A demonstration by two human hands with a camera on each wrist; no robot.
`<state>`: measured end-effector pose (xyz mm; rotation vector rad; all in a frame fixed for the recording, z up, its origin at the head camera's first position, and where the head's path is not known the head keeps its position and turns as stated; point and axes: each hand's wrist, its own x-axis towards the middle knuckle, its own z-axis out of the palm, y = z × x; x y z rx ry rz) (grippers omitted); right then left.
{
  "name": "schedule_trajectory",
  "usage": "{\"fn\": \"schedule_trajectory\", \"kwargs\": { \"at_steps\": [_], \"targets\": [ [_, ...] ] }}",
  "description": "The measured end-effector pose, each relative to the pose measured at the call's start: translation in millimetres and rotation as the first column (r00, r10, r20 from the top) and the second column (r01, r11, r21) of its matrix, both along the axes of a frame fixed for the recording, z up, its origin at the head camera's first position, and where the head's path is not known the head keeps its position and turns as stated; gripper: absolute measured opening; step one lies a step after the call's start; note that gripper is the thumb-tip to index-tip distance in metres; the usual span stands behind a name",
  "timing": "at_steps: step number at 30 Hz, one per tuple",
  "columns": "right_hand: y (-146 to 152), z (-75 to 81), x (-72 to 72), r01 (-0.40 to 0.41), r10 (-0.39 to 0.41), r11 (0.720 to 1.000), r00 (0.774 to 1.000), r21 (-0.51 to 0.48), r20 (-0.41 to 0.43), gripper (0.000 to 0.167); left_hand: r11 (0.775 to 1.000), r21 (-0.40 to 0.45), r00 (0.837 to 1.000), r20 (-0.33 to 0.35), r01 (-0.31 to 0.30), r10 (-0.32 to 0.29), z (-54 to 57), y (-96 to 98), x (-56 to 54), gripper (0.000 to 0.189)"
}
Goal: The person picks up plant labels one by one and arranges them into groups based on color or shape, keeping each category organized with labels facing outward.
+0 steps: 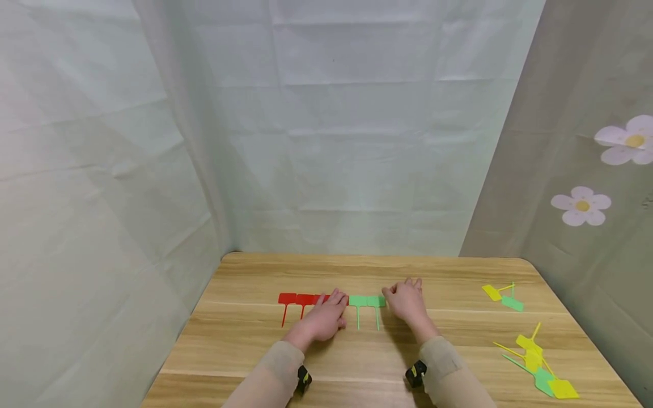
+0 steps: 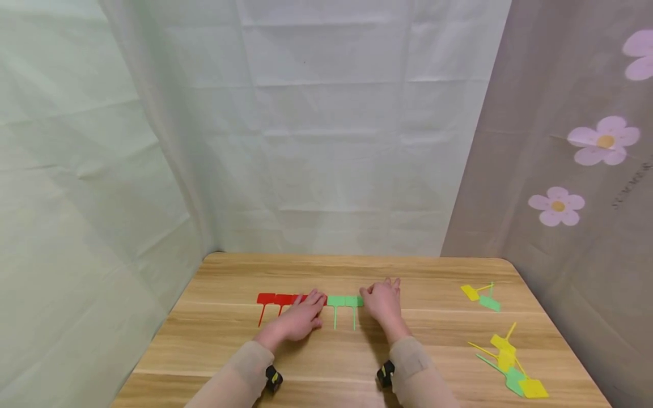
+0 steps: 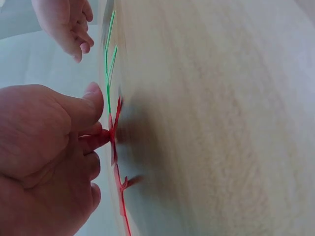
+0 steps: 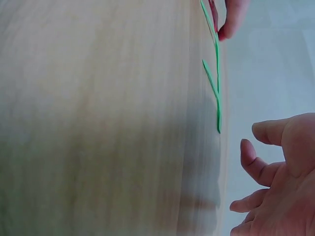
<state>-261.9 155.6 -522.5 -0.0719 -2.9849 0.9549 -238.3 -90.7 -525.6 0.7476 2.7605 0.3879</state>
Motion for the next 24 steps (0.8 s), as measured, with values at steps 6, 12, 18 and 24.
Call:
{"fn": "schedule_trajectory", "kwargs": {
  "at_steps": [6,12,18,24],
  "targets": [
    [1.1,-0.3,1.6,-0.001,0.001,1.0,1.0,-0.007,-0.01,0.035,0.999,0.043,1.0,-0.01,-0.003,0.004,-3.6,-0.8,-4.4,0.061],
    [2.8,-0.6,2.8,0.006,-0.006,1.0,1.0,-0.005,-0.011,0.035,0.998,0.063,1.0,0.01,-0.021,0.021,-5.2,-0.4,-8.2,0.06],
    [4.8,-0.1,2.4,0.002,-0.002,1.0,1.0,-0.002,-0.016,0.035,0.997,0.074,1.0,0.006,-0.014,0.014,-4.8,0.8,-9.9,0.059],
    [9.9,0.4,1.9,-0.003,0.004,1.0,0.999,0.015,-0.035,0.034,0.992,0.124,0.999,-0.038,-0.027,0.032,-1.4,4.3,-7.5,0.062]
  ]
}}
